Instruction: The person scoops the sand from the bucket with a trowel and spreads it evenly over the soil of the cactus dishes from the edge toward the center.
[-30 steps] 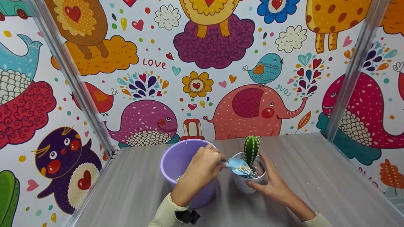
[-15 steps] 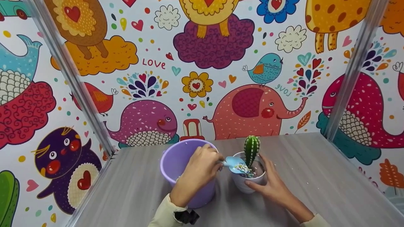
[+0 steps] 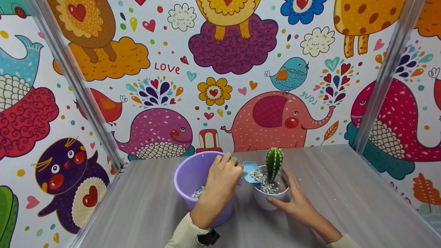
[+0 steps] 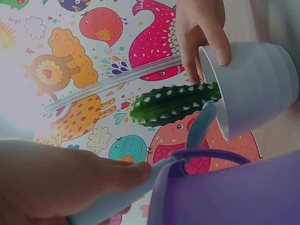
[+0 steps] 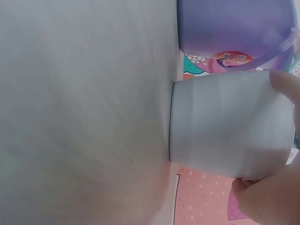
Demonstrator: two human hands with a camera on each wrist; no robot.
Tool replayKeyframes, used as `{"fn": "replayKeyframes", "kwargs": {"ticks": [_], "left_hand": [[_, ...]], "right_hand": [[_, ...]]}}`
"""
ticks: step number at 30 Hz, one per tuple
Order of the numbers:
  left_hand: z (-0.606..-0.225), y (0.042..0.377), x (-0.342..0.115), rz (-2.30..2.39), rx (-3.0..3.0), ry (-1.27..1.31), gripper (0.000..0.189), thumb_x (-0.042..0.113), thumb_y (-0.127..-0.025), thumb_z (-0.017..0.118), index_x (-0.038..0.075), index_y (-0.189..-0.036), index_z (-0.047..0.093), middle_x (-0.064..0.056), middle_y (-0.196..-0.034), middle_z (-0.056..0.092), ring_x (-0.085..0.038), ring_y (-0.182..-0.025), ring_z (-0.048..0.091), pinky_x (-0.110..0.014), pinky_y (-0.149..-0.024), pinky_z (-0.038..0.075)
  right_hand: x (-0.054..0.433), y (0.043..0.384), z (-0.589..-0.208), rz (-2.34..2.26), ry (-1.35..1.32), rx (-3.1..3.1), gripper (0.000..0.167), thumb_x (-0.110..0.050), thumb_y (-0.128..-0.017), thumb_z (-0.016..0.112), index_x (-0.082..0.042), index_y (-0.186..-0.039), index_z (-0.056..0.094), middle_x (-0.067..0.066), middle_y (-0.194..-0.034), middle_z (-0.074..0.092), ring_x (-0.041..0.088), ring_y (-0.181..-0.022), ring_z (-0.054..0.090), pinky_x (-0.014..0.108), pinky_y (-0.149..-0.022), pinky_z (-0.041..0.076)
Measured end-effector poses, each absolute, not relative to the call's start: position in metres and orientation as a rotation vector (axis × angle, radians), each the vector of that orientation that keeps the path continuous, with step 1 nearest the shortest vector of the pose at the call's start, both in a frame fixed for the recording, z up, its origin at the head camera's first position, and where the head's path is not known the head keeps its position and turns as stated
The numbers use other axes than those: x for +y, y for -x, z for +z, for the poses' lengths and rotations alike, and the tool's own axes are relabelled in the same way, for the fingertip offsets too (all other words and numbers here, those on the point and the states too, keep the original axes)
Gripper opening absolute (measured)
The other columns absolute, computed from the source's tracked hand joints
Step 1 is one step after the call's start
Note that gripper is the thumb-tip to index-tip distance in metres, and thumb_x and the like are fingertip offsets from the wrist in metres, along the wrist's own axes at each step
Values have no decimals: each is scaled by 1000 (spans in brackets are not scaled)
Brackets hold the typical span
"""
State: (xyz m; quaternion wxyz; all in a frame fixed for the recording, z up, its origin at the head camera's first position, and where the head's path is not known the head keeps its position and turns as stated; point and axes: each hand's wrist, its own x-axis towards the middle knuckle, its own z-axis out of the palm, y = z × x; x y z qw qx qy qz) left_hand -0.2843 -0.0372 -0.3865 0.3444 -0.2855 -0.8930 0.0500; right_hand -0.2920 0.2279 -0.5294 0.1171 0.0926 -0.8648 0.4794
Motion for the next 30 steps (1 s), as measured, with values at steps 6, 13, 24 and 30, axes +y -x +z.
{"fn": "replayKeyframes", "kwargs": {"ticks": [6, 13, 24, 30], "left_hand": [[-389, 289, -39, 233, -2221, 706, 29, 27, -73, 101, 19, -96, 85, 2, -91, 74, -17, -92, 58, -32, -83, 46], [-391, 292, -42, 217, -2190, 711, 37, 35, -69, 102, 20, -99, 86, 3, -96, 75, -18, -95, 59, -33, -87, 47], [-396, 296, -45, 132, -2131, 743, 33, 31, -77, 99, 18, -104, 85, 3, -99, 74, -17, -98, 59, -33, -91, 48], [-400, 299, -50, 73, -2142, 747, 29, 25, -82, 96, 17, -107, 85, 1, -102, 75, -18, -100, 60, -35, -92, 49]], "right_hand": [[227, 292, -529, 1388, -261, -2541, 121, -49, -82, 94, -16, -172, 20, 19, -176, 27, 43, -164, 27, 74, -127, 22], [228, 292, -529, 1380, -263, -2537, 120, -49, -82, 94, -15, -171, 22, 19, -175, 29, 42, -163, 28, 74, -127, 22], [229, 291, -530, 1379, -284, -2530, 118, -51, -83, 93, -19, -172, 21, 15, -176, 28, 40, -164, 26, 76, -126, 22], [230, 292, -529, 1388, -268, -2551, 120, -53, -82, 93, -21, -172, 20, 15, -176, 27, 41, -164, 26, 77, -126, 21]]}}
